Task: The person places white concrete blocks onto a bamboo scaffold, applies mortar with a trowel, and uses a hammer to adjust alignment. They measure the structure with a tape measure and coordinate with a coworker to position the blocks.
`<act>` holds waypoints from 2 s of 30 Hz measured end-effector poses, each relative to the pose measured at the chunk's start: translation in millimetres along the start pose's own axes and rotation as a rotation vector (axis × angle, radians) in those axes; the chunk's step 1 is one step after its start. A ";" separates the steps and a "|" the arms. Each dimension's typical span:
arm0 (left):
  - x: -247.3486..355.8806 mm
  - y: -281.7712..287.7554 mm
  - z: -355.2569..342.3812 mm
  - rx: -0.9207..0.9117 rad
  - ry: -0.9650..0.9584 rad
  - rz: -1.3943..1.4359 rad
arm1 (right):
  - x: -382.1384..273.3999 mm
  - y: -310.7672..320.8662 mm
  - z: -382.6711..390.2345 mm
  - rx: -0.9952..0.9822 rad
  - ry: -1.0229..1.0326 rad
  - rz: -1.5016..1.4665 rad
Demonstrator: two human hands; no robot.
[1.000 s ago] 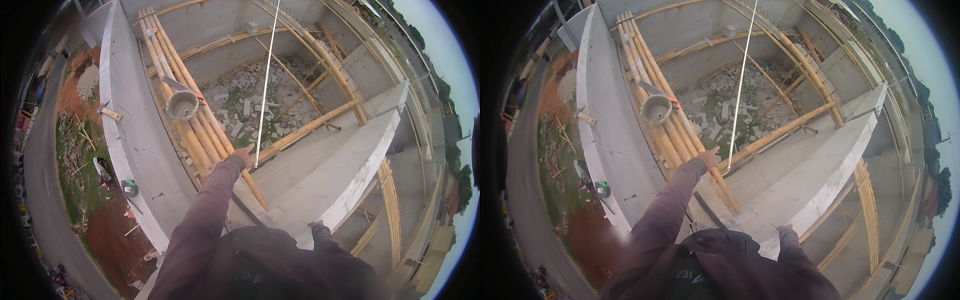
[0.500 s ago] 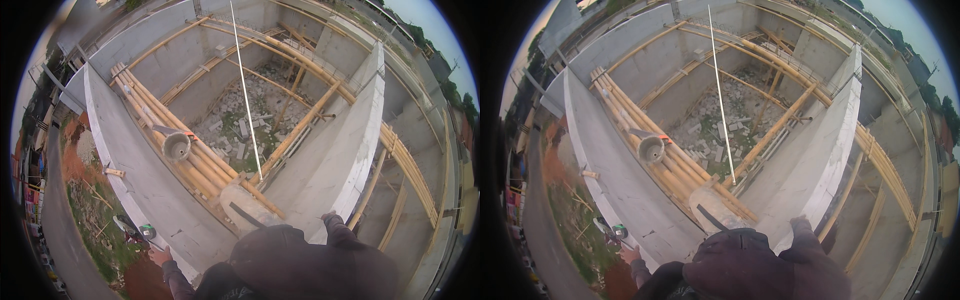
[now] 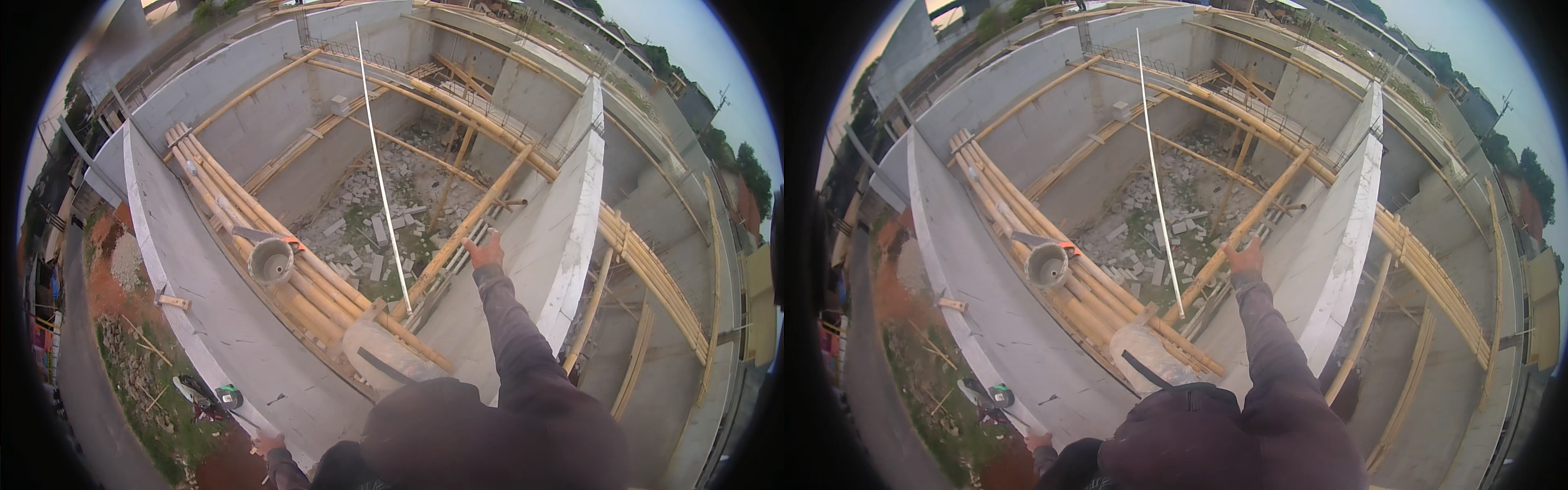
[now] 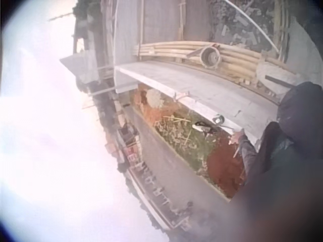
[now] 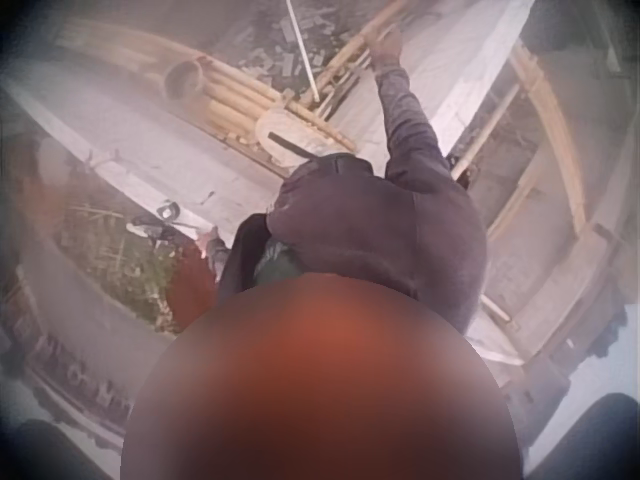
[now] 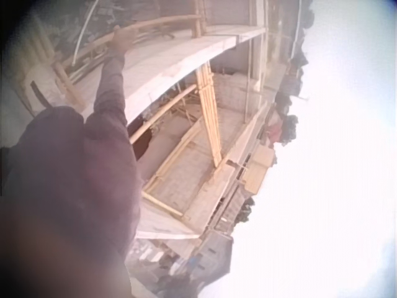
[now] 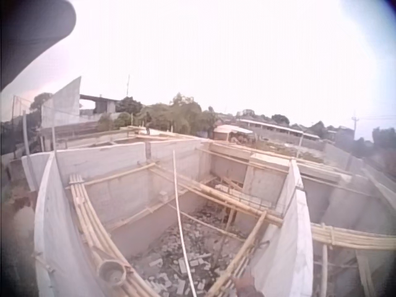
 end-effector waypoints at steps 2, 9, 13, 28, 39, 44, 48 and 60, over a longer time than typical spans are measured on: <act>-4.7 1.9 9.5 0.031 -0.042 0.015 | -22.8 -0.5 -5.1 0.030 0.125 -0.072; -1.9 -0.3 23.3 0.052 -0.039 0.065 | 45.3 -19.6 4.9 -0.120 0.080 0.077; -7.7 -12.8 16.1 0.202 -0.150 0.022 | 153.5 -0.7 28.3 -0.182 -0.111 0.467; -14.1 -20.7 24.0 0.135 -0.188 0.186 | 350.5 40.3 117.0 -0.594 -0.436 0.960; 39.1 -21.8 147.9 0.193 -0.399 0.347 | 200.1 -89.7 45.2 -0.891 0.606 1.595; 56.7 -57.0 210.0 0.150 -0.417 0.557 | 116.5 -173.1 48.7 -0.915 1.052 1.790; 51.3 -80.4 224.0 0.045 -0.307 0.647 | 75.9 -215.2 62.4 -0.885 1.285 1.903; -58.3 -110.9 255.7 0.379 0.500 0.600 | 47.5 -270.6 90.3 -0.878 1.340 1.764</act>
Point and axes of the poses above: each hand's wrist, its own z-axis away from the middle knuckle, its own y-axis out of the back of the hand, x = y × z, the point moved 3 cm from there along -z, towards the middle knuckle, and after that the axes turned 5 degrees about -x, right-handed, at the moved point
